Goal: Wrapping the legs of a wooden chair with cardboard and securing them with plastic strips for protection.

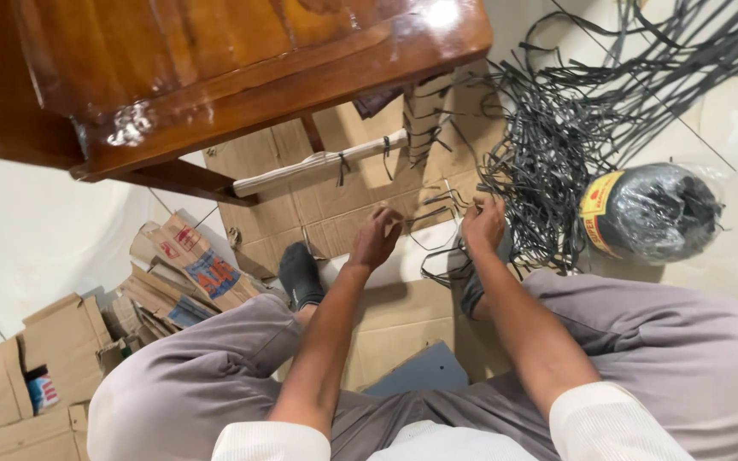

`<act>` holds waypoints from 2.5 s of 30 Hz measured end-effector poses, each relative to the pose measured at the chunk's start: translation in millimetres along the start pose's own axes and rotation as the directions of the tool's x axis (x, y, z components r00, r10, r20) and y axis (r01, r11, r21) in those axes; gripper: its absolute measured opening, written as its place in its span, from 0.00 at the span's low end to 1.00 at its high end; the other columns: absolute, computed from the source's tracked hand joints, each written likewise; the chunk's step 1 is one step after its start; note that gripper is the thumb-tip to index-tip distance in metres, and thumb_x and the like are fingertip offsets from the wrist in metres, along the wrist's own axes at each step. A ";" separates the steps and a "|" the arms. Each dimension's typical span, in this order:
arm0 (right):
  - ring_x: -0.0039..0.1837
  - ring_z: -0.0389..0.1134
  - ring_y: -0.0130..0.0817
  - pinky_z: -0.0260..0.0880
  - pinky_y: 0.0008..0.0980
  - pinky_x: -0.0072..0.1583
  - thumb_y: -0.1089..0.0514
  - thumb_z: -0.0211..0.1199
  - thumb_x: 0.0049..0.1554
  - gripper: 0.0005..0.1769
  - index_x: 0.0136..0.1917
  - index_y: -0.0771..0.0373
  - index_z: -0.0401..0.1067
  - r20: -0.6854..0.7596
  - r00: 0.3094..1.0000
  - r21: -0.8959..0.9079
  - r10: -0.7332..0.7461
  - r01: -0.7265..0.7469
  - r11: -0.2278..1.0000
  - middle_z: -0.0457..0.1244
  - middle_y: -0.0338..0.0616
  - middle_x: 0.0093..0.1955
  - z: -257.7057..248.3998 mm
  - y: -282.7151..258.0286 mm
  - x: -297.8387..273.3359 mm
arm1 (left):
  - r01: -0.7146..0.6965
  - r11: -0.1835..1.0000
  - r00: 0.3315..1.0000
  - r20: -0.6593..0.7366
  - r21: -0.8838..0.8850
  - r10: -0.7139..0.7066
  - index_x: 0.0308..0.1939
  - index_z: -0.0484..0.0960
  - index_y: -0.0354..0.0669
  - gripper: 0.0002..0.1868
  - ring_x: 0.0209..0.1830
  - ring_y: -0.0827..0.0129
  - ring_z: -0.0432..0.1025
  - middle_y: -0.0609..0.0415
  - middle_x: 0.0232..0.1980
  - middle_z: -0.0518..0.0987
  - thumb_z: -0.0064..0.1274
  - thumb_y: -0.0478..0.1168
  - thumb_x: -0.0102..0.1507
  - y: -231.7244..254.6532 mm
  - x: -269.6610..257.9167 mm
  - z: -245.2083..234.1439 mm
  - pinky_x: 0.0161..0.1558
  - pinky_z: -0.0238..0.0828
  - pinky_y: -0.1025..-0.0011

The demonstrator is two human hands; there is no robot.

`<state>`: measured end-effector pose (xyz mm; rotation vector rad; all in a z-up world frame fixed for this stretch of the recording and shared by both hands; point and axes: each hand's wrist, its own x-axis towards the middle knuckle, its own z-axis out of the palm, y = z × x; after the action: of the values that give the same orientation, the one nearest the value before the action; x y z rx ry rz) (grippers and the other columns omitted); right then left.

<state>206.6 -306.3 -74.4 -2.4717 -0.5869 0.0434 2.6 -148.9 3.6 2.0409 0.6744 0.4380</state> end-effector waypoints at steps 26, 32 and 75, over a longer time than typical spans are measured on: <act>0.69 0.63 0.51 0.65 0.43 0.68 0.60 0.57 0.58 0.16 0.57 0.63 0.78 0.145 0.988 -0.041 -0.057 0.063 0.997 0.61 0.50 0.71 -18.4 -2.6 16.7 | 0.008 0.999 0.991 0.130 0.038 -0.013 0.42 0.83 0.41 0.05 0.40 0.53 0.80 0.46 0.42 0.84 0.56 0.37 0.63 -23.4 -7.4 1.9 0.42 0.76 0.60; 0.71 0.59 0.53 0.55 0.54 0.68 0.54 0.64 0.54 0.17 0.55 0.60 0.79 0.254 0.967 -0.341 0.034 0.057 0.938 0.61 0.48 0.70 -16.7 18.4 26.8 | 0.066 0.996 0.989 0.131 0.065 -0.074 0.42 0.83 0.41 0.05 0.39 0.52 0.80 0.46 0.42 0.84 0.56 0.37 0.63 -26.7 -11.0 1.9 0.41 0.76 0.59; 0.46 0.66 0.24 0.66 0.24 0.49 0.49 0.66 0.61 0.17 0.58 0.61 0.77 0.765 0.627 0.351 -0.149 -0.211 0.912 0.70 0.35 0.47 -9.9 -83.5 6.5 | -0.030 0.642 0.891 -0.312 -0.766 -0.331 0.40 0.85 0.38 0.09 0.38 0.77 0.75 0.56 0.38 0.84 0.57 0.40 0.69 -59.1 44.5 -12.5 0.42 0.72 0.76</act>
<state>180.6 -248.1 -19.0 -1.9367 -0.7779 1.2039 13.6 -87.7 -38.4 1.0622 0.7511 0.9149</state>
